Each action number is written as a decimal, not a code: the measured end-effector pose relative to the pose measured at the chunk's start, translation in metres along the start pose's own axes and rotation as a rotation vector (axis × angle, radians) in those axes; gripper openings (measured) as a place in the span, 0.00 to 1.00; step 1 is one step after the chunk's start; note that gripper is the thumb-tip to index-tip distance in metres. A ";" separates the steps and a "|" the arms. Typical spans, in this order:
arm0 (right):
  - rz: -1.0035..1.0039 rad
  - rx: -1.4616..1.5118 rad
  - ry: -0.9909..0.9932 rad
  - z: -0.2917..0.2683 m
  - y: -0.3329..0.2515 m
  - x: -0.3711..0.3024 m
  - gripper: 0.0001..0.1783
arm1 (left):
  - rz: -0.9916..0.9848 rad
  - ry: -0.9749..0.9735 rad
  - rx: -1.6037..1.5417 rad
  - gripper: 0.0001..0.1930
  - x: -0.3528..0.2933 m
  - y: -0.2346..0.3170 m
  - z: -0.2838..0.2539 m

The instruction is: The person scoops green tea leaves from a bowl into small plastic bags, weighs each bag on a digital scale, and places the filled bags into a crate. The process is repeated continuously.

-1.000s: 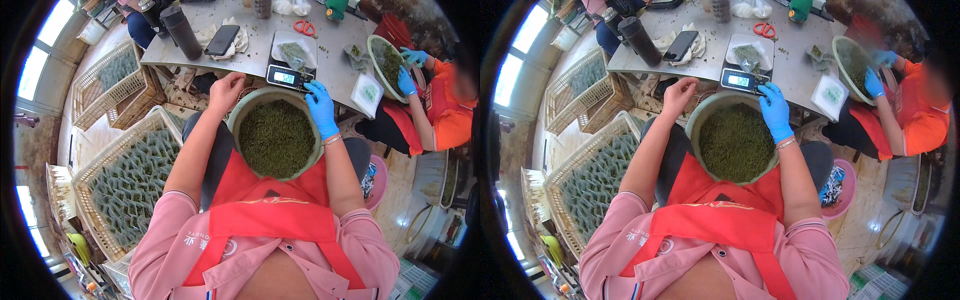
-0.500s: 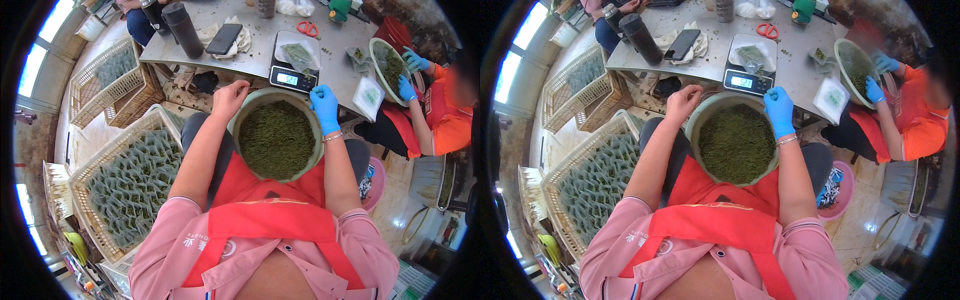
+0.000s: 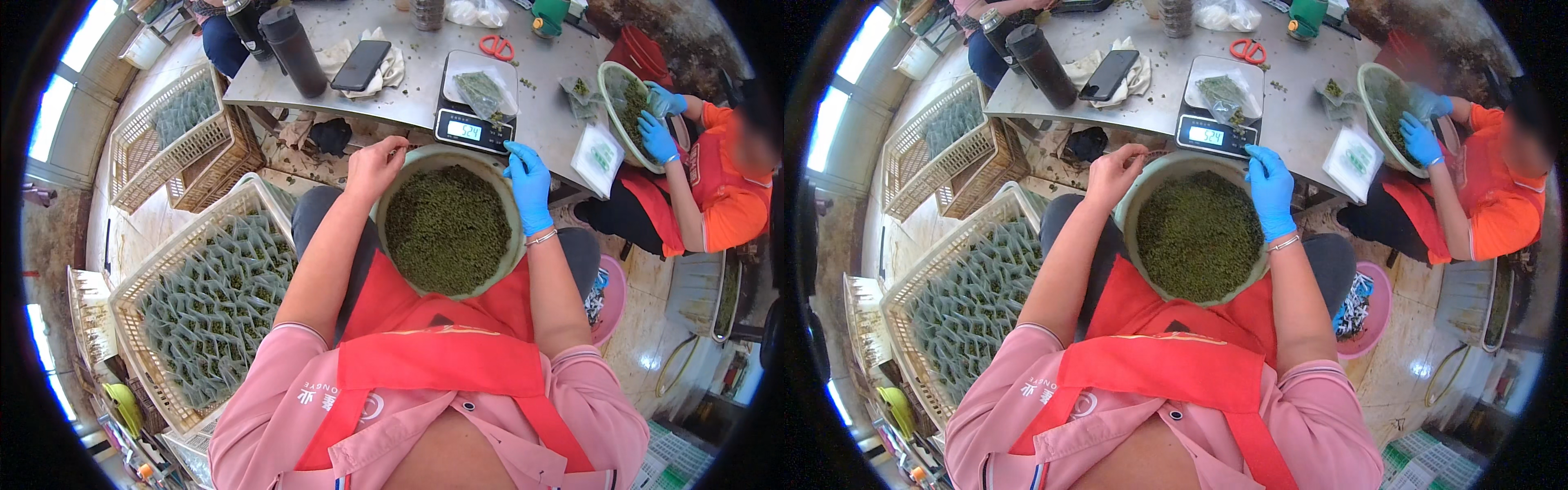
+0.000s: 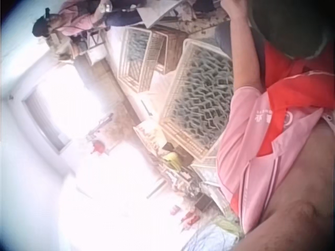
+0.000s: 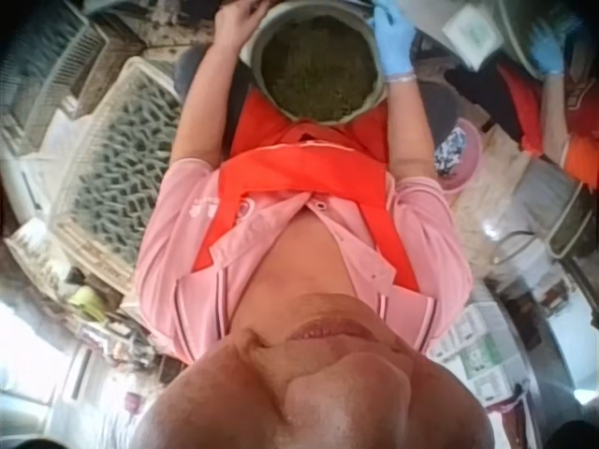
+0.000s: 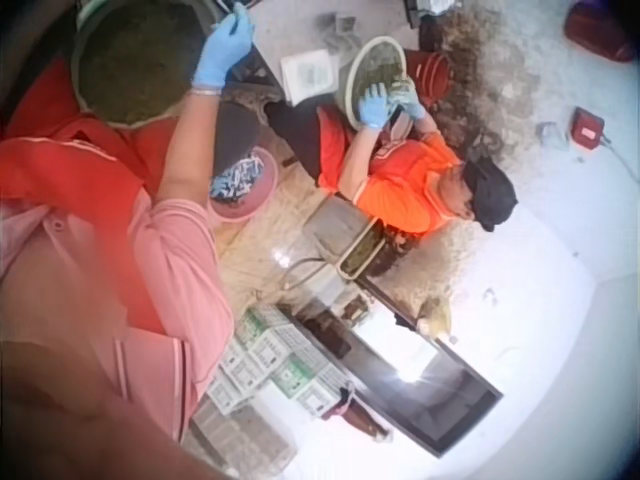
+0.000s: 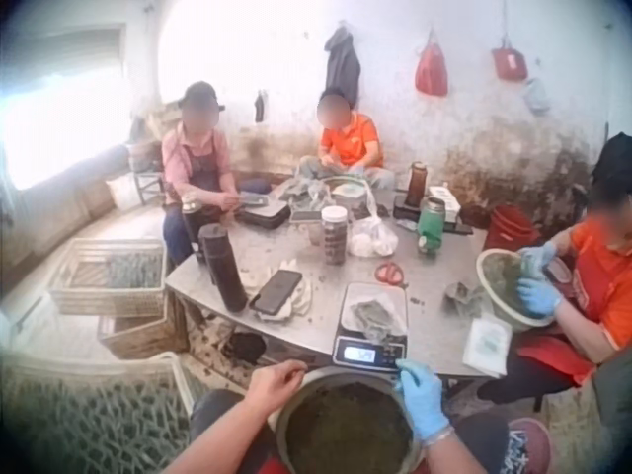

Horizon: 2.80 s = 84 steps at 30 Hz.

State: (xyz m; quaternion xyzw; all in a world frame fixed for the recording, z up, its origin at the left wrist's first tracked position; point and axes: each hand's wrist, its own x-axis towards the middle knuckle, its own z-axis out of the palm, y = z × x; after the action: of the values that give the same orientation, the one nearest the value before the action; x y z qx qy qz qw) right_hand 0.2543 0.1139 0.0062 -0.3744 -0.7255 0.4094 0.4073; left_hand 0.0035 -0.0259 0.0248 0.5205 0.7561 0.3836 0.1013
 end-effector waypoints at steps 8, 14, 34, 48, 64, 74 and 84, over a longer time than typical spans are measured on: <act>-0.251 -0.428 -0.070 0.006 -0.014 0.021 0.16 | 0.002 0.007 -0.024 0.09 0.004 0.004 0.004; -0.300 -0.582 -0.011 0.021 -0.030 0.037 0.15 | 0.039 0.036 -0.040 0.09 0.008 -0.002 0.008; -0.383 -0.976 -0.448 0.132 -0.064 0.048 0.07 | -0.015 0.104 0.235 0.26 0.028 -0.014 0.030; -0.326 -0.373 -0.585 0.095 -0.074 0.048 0.14 | 0.158 0.139 0.220 0.28 0.029 -0.001 0.022; 0.432 0.344 0.246 -0.110 0.048 0.219 0.10 | -0.310 0.137 -0.133 0.32 0.037 -0.007 0.016; 0.024 0.421 -0.176 0.043 -0.038 0.061 0.20 | -0.376 0.282 -0.042 0.21 -0.002 -0.020 -0.054; 0.358 0.476 -0.253 0.029 -0.028 -0.017 0.23 | -0.898 0.890 0.633 0.28 -0.245 -0.123 -0.355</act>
State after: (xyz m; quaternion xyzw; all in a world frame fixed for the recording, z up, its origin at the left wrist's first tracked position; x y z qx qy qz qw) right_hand 0.2289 0.0799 0.0165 -0.3365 -0.5768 0.6760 0.3117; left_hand -0.1728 -0.4264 0.1234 -0.0435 0.9425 0.2428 -0.2253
